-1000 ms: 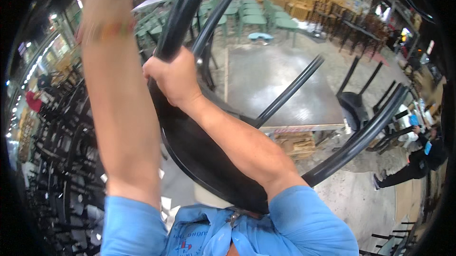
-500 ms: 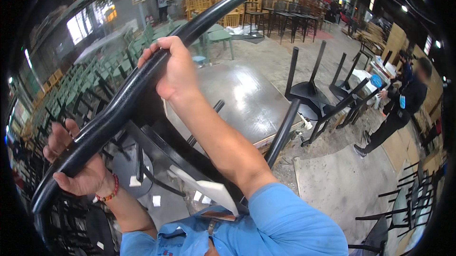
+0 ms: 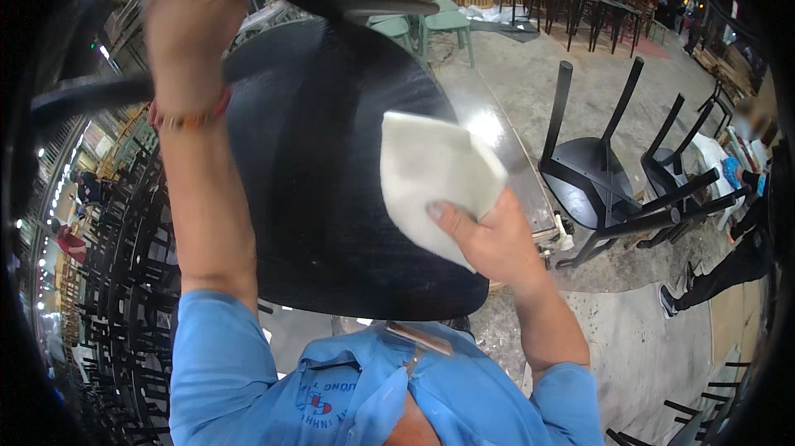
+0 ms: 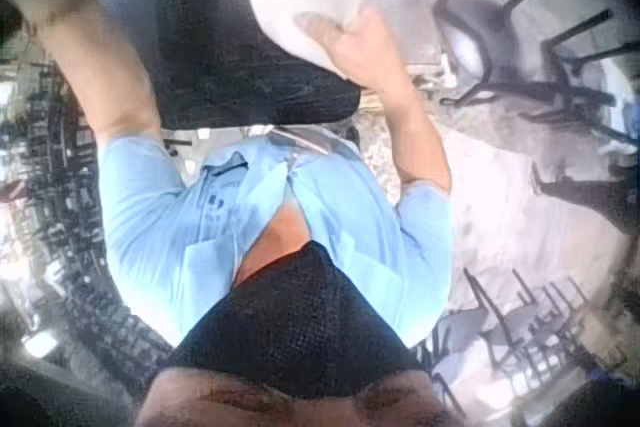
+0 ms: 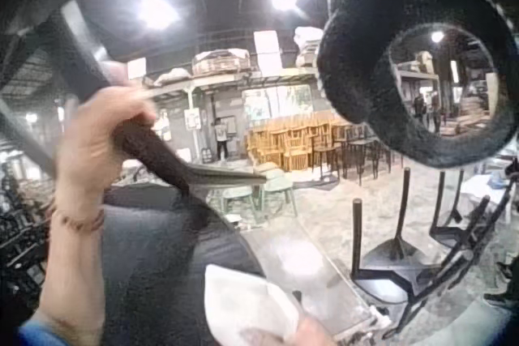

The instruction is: The person applies glue to the ends of chair legs using a white applicator, then inserts the legs into a chair base. The person repeats this process for multiple chairs, lifting and positioning each chair on a metal table before inserting the legs.

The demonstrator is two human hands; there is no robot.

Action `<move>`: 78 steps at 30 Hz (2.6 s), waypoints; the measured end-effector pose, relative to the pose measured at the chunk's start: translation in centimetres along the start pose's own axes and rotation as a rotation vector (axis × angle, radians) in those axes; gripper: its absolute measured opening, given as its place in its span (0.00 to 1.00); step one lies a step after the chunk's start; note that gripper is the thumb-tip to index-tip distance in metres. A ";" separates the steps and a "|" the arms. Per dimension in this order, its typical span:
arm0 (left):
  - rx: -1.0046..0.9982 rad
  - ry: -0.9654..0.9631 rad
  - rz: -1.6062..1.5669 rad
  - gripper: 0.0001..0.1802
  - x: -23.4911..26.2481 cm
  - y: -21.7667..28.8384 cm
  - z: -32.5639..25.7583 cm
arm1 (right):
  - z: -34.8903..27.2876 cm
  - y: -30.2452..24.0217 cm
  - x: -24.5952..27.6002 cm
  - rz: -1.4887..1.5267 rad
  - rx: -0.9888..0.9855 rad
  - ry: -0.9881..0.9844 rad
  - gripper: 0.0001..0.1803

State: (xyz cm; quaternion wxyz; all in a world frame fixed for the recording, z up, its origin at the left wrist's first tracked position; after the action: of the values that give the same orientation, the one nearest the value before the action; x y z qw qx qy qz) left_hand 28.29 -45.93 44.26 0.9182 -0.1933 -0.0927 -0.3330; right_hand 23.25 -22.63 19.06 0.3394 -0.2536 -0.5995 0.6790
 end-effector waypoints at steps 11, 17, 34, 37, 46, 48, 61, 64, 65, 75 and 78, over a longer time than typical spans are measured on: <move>0.607 -0.801 0.336 0.37 -9.6 -10.2 1.6 | 11.9 0.6 9.6 0.100 -0.149 0.047 0.20; 1.043 -0.609 0.601 0.42 5.4 -4.1 -18.9 | 21.1 -0.8 11.4 -0.170 -0.157 0.117 0.22; 1.588 0.484 -0.331 0.21 0.3 -12.9 -30.0 | 38.3 -0.6 17.0 -0.745 0.008 0.560 0.27; 1.586 0.280 -0.068 0.20 4.0 -14.1 -33.2 | 31.8 2.5 14.9 -0.258 0.006 0.976 0.22; 1.622 0.176 -0.088 0.17 2.0 -14.3 -32.2 | 5.8 27.9 -15.9 -0.288 -0.597 0.087 0.20; 1.591 0.169 -0.187 0.20 1.4 -14.4 -31.1 | 2.4 30.4 -23.0 -0.583 -0.064 -0.388 0.22; 1.641 0.413 -0.333 0.17 3.1 -10.7 -32.8 | 15.7 9.4 12.0 0.091 -0.092 0.725 0.14; 1.593 0.346 -0.359 0.18 3.2 -10.8 -31.4 | 18.2 6.5 12.2 -0.021 -0.117 0.663 0.17; 1.561 0.380 -0.381 0.19 3.1 -10.6 -31.4 | 19.1 5.4 12.1 -0.052 -0.122 0.619 0.17; 1.586 0.369 -0.330 0.21 3.0 -10.2 -30.0 | 22.0 5.9 13.5 -0.081 -0.225 0.514 0.26; 1.624 0.408 -0.311 0.19 3.4 -10.1 -30.3 | 20.3 8.7 13.5 0.037 -0.254 0.530 0.21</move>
State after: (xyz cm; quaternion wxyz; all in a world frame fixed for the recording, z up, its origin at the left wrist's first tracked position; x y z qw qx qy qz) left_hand 25.57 -67.63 20.69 0.7147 0.6041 -0.1612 -0.3136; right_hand -2.07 -25.75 14.47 0.4373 -0.4733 -0.5656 0.5145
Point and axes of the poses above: each hand's wrist, its own z-axis towards the middle knuckle, its own x-axis out of the back of the hand, y = z × x, the point moved 4 cm from there along z, towards the middle knuckle, and after that the axes turned 11 degrees about -x, right-handed, at the moved point
